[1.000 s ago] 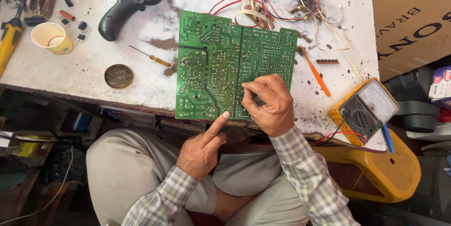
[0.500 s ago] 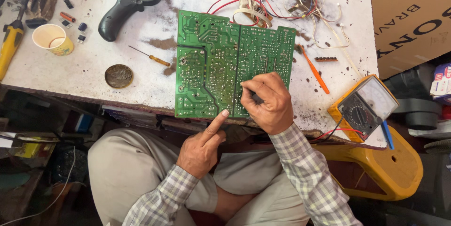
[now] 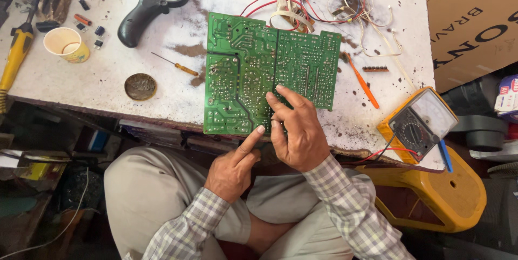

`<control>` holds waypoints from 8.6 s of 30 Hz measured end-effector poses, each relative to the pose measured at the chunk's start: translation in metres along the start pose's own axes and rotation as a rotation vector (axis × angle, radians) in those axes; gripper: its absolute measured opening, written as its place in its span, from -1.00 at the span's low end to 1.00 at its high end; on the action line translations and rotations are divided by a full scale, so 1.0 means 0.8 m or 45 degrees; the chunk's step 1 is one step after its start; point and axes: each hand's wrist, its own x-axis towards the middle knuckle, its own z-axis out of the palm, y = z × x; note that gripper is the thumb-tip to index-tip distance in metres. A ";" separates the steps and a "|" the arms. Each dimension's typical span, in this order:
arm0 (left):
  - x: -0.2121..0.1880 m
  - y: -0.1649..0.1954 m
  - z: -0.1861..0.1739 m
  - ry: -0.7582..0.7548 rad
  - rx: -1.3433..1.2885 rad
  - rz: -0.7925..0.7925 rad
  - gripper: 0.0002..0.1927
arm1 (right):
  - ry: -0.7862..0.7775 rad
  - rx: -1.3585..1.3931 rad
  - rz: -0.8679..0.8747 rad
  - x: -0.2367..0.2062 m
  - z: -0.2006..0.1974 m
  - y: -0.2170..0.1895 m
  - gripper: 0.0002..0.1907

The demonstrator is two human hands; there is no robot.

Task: The person uses a soldering iron to work on a green circuit board, then inspects it with a magnifying glass. They remove a small component, strip its leads with pliers, and test it with a multimeter.

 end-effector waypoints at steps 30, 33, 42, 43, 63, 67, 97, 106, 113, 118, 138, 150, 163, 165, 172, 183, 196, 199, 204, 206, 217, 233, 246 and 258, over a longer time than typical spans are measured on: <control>-0.059 0.135 0.103 0.341 -0.905 -0.595 -0.92 | 0.288 1.220 1.239 -0.275 -0.010 -0.049 -0.79; -0.063 0.144 0.108 0.301 -0.876 -0.548 -0.89 | 0.377 1.531 1.390 -0.297 -0.010 -0.034 -0.81; -0.084 0.153 0.123 0.187 -0.997 -0.683 -0.88 | 0.287 1.450 1.395 -0.325 -0.013 -0.019 -0.87; -0.085 0.153 0.124 0.197 -0.994 -0.700 -0.87 | 0.298 1.446 1.431 -0.324 -0.013 -0.021 -0.87; -0.066 0.153 0.167 0.361 -1.598 -0.902 -0.90 | 0.298 1.434 1.240 -0.280 -0.075 -0.013 -0.69; -0.053 0.159 0.177 0.379 -1.735 -0.992 -0.88 | 0.390 1.285 1.116 -0.279 -0.092 -0.009 -0.60; -0.047 0.209 0.183 0.421 -2.240 -1.337 -0.86 | 0.462 0.124 0.795 -0.264 -0.106 -0.040 -0.90; -0.022 0.196 0.213 0.730 -2.228 -1.500 -0.86 | 0.547 0.044 0.912 -0.256 -0.099 -0.012 -0.92; 0.004 0.201 0.275 0.878 -2.191 -1.500 -0.83 | 0.525 0.185 0.937 -0.259 -0.087 0.029 -0.91; 0.012 0.197 0.306 0.927 -2.126 -1.397 -0.84 | 0.503 0.176 0.917 -0.263 -0.089 0.053 -0.91; 0.021 0.214 0.291 0.852 -2.080 -1.388 -0.86 | 0.175 0.146 0.628 -0.250 -0.133 0.096 -0.91; 0.016 0.213 0.303 0.874 -2.122 -1.324 -0.88 | 0.121 0.258 0.736 -0.246 -0.131 0.110 -0.93; 0.022 0.200 0.297 1.003 -1.718 -1.150 -0.88 | 0.128 0.314 0.696 -0.235 -0.112 0.112 -0.94; 0.022 0.197 0.297 0.983 -1.735 -1.182 -0.88 | 0.107 0.306 0.664 -0.231 -0.112 0.113 -0.94; 0.018 0.189 0.300 0.928 -1.831 -1.200 -0.89 | 0.001 0.294 0.609 -0.222 -0.121 0.114 -0.94; 0.029 0.177 0.310 0.969 -1.771 -1.206 -0.88 | -0.015 0.256 0.604 -0.211 -0.106 0.128 -0.90; 0.034 0.168 0.319 0.967 -1.773 -1.185 -0.90 | 0.075 0.227 0.533 -0.214 -0.091 0.142 -0.90; 0.032 0.168 0.319 0.975 -1.824 -1.203 -0.89 | 0.070 0.245 0.493 -0.216 -0.093 0.141 -0.90; 0.029 0.169 0.319 0.977 -1.922 -1.190 -0.89 | 0.045 0.259 0.545 -0.217 -0.095 0.139 -0.90; 0.030 0.170 0.316 0.982 -1.997 -1.212 -0.90 | 0.062 0.232 0.523 -0.217 -0.093 0.138 -0.91; 0.025 0.172 0.293 0.886 -2.230 -1.353 -0.92 | 0.049 0.297 0.566 -0.218 -0.103 0.125 -0.91; 0.024 0.179 0.307 0.947 -1.657 -1.124 -0.86 | -0.033 0.320 0.563 -0.207 -0.106 0.124 -0.94; 0.017 0.181 0.293 0.939 -1.867 -1.185 -0.87 | -0.002 0.300 0.571 -0.215 -0.099 0.115 -0.93; 0.019 0.178 0.300 0.964 -1.861 -1.184 -0.89 | 0.089 0.267 0.533 -0.216 -0.097 0.119 -0.93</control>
